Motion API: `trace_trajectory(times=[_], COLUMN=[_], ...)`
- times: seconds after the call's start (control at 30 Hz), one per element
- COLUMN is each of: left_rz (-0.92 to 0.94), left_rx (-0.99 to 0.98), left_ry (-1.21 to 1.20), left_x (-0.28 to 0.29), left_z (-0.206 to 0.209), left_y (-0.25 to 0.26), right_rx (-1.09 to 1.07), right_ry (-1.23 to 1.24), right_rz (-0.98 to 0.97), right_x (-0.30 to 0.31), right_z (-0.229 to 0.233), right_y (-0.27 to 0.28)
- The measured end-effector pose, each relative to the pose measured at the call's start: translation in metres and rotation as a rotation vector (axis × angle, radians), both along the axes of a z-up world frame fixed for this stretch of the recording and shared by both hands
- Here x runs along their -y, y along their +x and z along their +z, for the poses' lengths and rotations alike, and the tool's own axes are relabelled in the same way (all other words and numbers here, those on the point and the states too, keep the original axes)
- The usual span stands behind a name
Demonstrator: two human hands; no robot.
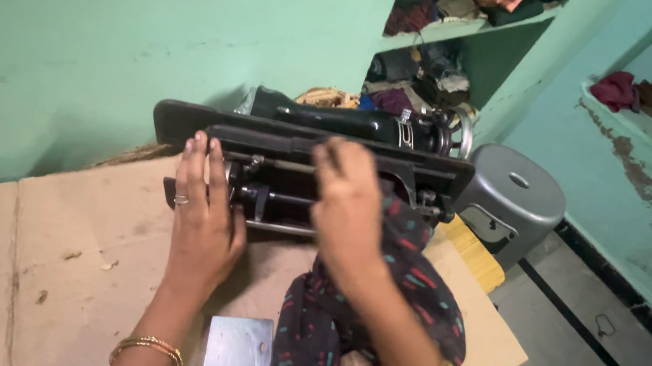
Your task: The person disassembles and wipes parts of a sewing machine, including the hand wheel and internal components, before reassembling the machine and threading a piece of dark fabric through it.
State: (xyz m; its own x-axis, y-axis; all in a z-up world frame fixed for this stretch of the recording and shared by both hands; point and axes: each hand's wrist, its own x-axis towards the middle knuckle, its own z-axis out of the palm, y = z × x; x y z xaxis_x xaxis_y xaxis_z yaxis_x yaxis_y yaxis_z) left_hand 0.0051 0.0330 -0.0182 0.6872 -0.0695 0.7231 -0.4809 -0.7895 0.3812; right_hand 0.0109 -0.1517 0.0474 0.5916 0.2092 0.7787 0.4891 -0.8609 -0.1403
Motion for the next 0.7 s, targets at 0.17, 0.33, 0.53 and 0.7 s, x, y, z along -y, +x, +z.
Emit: trace_trajectory(times=[0.17,0.33,0.53,0.7], left_rz=[-0.015,-0.031,0.054,-0.013], left_rx=[0.036,0.024,-0.013,0.051], left_ry=[0.013,0.005,0.008,-0.041], left_x=[-0.002,-0.004,0.000,0.000], left_z=[-0.003,-0.004,-0.023,-0.025], left_y=[0.004,0.004,0.005,0.018], right_rx=[-0.036,-0.045,-0.040,-0.035], right_ry=[-0.002,-0.055,-0.011,-0.035], right_rz=[0.123,0.131,0.053,0.215], right_x=[-0.061,-0.037,-0.026,-0.074], right_z=[-0.003,0.009,0.005,0.006], right_y=[0.017,0.007,-0.009,0.015])
